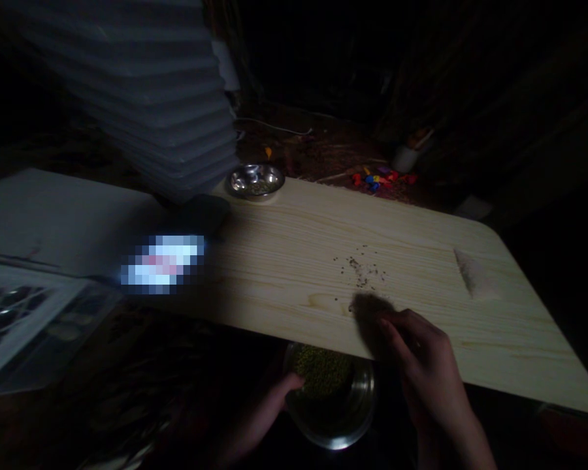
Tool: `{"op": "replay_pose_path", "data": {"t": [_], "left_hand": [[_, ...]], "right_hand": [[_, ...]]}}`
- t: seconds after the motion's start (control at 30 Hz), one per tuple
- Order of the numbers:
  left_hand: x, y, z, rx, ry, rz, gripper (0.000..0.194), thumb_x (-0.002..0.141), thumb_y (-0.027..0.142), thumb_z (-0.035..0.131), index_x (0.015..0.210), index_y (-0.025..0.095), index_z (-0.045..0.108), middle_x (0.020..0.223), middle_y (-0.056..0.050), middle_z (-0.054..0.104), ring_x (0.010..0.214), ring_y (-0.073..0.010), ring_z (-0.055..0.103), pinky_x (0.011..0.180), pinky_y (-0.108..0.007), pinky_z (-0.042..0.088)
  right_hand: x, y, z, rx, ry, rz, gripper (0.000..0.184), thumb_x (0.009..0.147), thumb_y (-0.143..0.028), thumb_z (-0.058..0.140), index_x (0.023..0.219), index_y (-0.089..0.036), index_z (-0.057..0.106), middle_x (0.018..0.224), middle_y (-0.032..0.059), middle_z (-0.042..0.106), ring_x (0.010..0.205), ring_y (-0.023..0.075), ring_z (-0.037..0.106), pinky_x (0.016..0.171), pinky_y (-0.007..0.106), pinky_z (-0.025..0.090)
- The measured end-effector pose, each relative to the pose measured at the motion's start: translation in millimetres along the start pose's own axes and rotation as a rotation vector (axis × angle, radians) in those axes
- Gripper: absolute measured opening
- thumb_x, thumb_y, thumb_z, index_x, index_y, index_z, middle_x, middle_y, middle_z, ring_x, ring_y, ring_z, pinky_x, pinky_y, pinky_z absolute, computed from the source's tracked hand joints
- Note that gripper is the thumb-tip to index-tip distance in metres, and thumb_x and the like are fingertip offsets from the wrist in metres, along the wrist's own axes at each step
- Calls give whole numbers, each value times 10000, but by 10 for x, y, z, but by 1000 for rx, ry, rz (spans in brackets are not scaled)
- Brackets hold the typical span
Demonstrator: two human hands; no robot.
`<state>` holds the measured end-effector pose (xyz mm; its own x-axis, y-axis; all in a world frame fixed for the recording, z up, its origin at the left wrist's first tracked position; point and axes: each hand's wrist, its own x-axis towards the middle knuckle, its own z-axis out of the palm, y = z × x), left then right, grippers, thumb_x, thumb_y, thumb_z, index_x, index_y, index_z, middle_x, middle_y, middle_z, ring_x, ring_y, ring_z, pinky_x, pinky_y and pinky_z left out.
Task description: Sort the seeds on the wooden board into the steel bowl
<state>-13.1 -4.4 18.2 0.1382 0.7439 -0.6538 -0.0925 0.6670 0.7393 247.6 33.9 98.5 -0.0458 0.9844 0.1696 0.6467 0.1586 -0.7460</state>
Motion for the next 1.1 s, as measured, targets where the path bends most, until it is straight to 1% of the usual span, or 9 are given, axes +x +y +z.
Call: {"op": "replay_pose_path", "data": {"t": [0.1, 0.17, 0.3, 0.4, 0.53, 0.7, 0.93, 1.03, 1.1], "left_hand": [[5, -10, -6, -31, -1, -50, 258, 691, 418, 721, 849, 214, 735, 920, -72, 763, 944, -312, 689, 860, -417, 544], [-22, 50, 10, -27, -5, -32, 275, 693, 400, 716, 900, 220, 739, 967, -76, 770, 977, -320, 689, 875, -426, 543], [-77, 178, 43, 20, 42, 16, 170, 665, 372, 716, 790, 256, 712, 908, -58, 775, 920, -305, 685, 851, -419, 542], [-61, 166, 36, 18, 66, 34, 170, 644, 376, 718, 764, 257, 701, 902, -62, 770, 934, -309, 675, 864, -422, 535], [-50, 146, 23, -24, 42, 50, 212, 673, 356, 706, 851, 243, 714, 958, -69, 762, 967, -302, 668, 833, -400, 535], [-70, 182, 26, -59, 5, 40, 185, 683, 339, 704, 843, 247, 703, 961, -52, 758, 940, -290, 676, 764, -374, 544], [-87, 208, 10, -58, 33, 45, 164, 692, 329, 703, 825, 235, 728, 900, -42, 759, 882, -270, 681, 768, -363, 539], [-109, 223, -21, -40, 77, 20, 175, 672, 363, 739, 794, 238, 738, 860, -44, 758, 882, -280, 678, 801, -379, 541], [-105, 212, -46, -22, 121, -16, 211, 654, 396, 753, 779, 225, 751, 853, -52, 759, 893, -290, 675, 836, -393, 538]], "right_hand": [[48, -39, -20, 6, -6, -11, 193, 989, -341, 595, 1004, -230, 753, 919, 60, 747, 854, 216, 697, 740, 342, 524], [117, -71, -16, -5, 3, -37, 193, 993, -333, 587, 988, -227, 748, 911, 61, 740, 851, 213, 685, 742, 348, 516], [285, -148, 64, -38, -32, -107, 193, 995, -279, 564, 984, -219, 747, 880, 60, 714, 843, 215, 655, 747, 371, 508], [325, -206, 99, -73, -87, -153, 189, 989, -239, 565, 995, -224, 754, 879, 58, 700, 864, 225, 640, 759, 388, 504], [209, -236, -2, -70, -161, -160, 199, 1004, -241, 561, 1000, -249, 761, 908, 52, 695, 879, 223, 626, 754, 385, 506], [67, -209, -94, -36, -117, -134, 176, 1001, -283, 587, 1026, -267, 760, 938, 52, 717, 896, 226, 634, 764, 383, 524], [78, -274, 81, -46, -168, -203, 200, 989, -243, 592, 1035, -294, 779, 946, 53, 718, 911, 247, 637, 780, 409, 529], [18, -281, 7, -38, -210, -194, 219, 982, -221, 590, 1041, -307, 782, 949, 47, 722, 913, 245, 640, 775, 402, 537], [-44, -246, -67, -37, -171, -163, 217, 983, -227, 588, 1057, -302, 778, 923, 50, 717, 890, 241, 637, 742, 388, 538]]}}
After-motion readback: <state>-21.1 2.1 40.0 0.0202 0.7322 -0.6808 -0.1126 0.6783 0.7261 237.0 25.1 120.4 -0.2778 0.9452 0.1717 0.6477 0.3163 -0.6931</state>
